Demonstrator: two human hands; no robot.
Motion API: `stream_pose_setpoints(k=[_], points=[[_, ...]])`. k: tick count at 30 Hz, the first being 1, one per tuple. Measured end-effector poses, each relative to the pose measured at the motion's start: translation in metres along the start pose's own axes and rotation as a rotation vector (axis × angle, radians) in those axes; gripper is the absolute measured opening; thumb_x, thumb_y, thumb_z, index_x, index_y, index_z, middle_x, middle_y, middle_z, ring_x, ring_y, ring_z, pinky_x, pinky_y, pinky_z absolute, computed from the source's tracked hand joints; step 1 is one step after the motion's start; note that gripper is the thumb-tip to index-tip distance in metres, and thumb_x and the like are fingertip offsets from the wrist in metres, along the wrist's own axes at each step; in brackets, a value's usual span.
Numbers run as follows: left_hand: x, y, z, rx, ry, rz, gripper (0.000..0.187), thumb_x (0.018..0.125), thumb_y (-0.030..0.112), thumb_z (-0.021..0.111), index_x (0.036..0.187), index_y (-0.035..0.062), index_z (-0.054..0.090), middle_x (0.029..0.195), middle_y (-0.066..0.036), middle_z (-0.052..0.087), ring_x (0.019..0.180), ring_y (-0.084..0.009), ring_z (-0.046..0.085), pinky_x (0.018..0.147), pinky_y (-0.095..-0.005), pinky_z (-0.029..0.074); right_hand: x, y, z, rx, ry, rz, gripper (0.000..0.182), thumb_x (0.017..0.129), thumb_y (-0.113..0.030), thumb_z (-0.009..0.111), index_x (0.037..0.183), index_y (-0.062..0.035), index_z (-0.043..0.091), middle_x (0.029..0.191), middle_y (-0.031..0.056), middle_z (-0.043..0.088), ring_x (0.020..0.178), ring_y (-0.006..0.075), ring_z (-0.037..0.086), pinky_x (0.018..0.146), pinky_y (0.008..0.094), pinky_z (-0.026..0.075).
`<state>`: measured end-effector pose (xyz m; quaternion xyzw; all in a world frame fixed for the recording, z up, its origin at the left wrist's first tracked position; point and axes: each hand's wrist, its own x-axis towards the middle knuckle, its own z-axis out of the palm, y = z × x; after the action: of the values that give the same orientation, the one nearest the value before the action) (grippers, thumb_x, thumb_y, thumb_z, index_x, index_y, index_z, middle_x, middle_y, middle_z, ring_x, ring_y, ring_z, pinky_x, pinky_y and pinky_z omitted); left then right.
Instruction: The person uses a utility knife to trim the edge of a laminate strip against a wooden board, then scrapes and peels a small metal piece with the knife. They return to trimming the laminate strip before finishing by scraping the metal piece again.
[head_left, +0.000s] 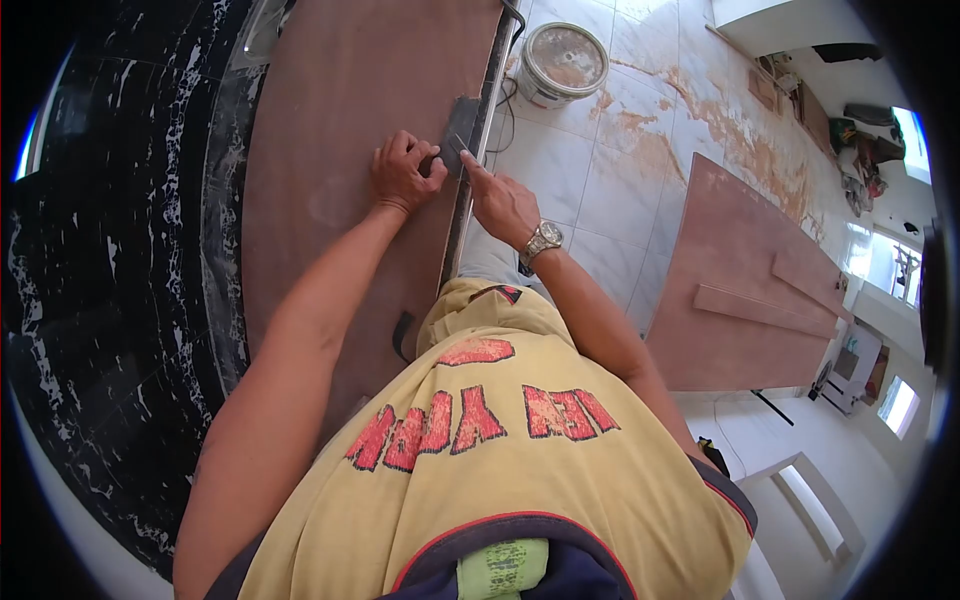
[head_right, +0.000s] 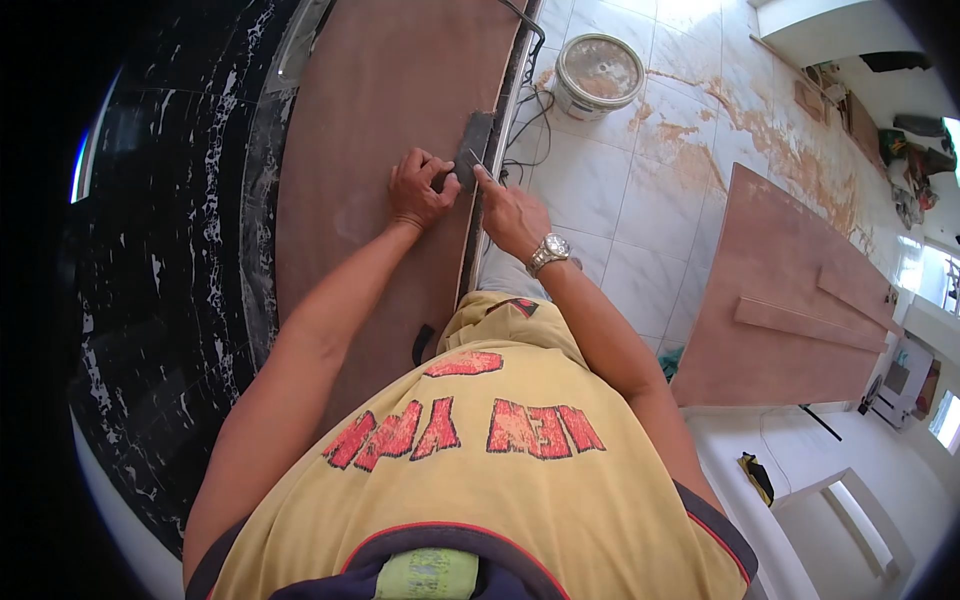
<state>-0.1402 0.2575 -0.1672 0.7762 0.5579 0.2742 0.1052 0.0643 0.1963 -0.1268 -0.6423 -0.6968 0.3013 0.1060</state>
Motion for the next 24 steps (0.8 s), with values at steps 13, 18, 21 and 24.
stream_pose_setpoints(k=[13,18,21,24], points=[[-0.003,0.003,0.001,-0.066,0.038,-0.041,0.016,0.071,0.029,0.076,0.085,0.0217,0.075,0.092,-0.002,0.059,0.091,-0.0246,0.063,0.079,-0.0438,0.048,0.011,-0.004,-0.007,-0.047,0.003,-0.019,0.053,0.106,-0.025,0.051,0.159,-0.028,0.05,0.091,0.0208,0.073,0.085,0.0405,0.071,0.073,0.0535,0.056],[-0.001,0.004,-0.001,-0.047,0.011,-0.054,0.016,0.071,0.029,0.076,0.086,0.0217,0.075,0.092,-0.002,0.059,0.091,-0.0254,0.063,0.08,-0.044,0.048,0.051,-0.006,-0.006,-0.021,0.092,-0.047,0.053,0.106,-0.027,0.052,0.159,-0.0313,0.05,0.093,0.0202,0.072,0.085,0.0396,0.071,0.074,0.0536,0.056],[-0.001,0.001,0.002,-0.053,0.025,-0.033,0.015,0.071,0.029,0.076,0.085,0.0219,0.075,0.091,-0.002,0.057,0.09,-0.0247,0.062,0.08,-0.0435,0.047,0.013,0.006,0.004,0.01,0.035,-0.019,0.053,0.106,-0.027,0.051,0.159,-0.0331,0.049,0.095,0.0209,0.072,0.084,0.0409,0.071,0.074,0.0533,0.056],[-0.001,-0.001,0.003,-0.033,0.024,-0.015,0.016,0.072,0.029,0.076,0.087,0.0221,0.077,0.093,-0.002,0.059,0.091,-0.0251,0.063,0.081,-0.0431,0.047,0.017,0.004,0.003,0.05,0.059,-0.019,0.052,0.106,-0.03,0.052,0.158,-0.0344,0.05,0.097,0.0217,0.072,0.083,0.0417,0.071,0.074,0.0528,0.057]])
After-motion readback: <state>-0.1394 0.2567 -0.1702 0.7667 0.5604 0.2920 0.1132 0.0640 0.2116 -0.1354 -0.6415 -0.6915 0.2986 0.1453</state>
